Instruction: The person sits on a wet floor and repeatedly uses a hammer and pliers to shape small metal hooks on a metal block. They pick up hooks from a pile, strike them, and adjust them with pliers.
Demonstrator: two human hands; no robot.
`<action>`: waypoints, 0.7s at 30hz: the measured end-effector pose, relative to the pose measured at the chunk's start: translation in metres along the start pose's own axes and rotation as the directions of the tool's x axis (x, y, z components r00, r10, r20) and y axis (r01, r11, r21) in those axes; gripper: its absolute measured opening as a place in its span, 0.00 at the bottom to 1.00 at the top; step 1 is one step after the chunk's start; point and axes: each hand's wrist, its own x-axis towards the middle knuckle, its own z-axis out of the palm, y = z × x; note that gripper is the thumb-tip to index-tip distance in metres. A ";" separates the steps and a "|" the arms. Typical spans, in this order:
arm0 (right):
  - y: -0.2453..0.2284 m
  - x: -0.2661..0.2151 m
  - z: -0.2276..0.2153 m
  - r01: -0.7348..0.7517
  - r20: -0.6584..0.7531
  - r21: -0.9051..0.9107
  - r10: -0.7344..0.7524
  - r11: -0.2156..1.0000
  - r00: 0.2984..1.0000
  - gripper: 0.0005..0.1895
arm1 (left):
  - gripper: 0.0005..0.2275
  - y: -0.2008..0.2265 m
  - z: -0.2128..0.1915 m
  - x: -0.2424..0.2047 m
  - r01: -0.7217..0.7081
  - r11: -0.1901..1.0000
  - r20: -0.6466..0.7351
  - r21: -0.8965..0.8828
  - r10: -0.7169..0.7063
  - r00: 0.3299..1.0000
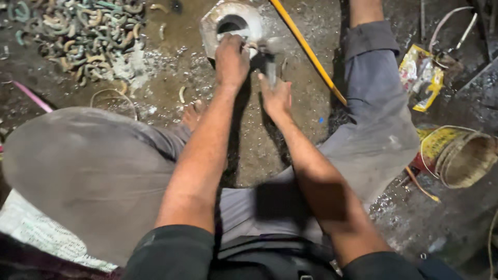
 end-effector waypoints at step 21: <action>-0.026 -0.009 -0.020 -0.081 0.037 0.249 0.074 0.965 0.997 0.22 | 0.08 -0.003 0.003 0.004 -0.064 0.998 -0.019 0.020 0.065 0.998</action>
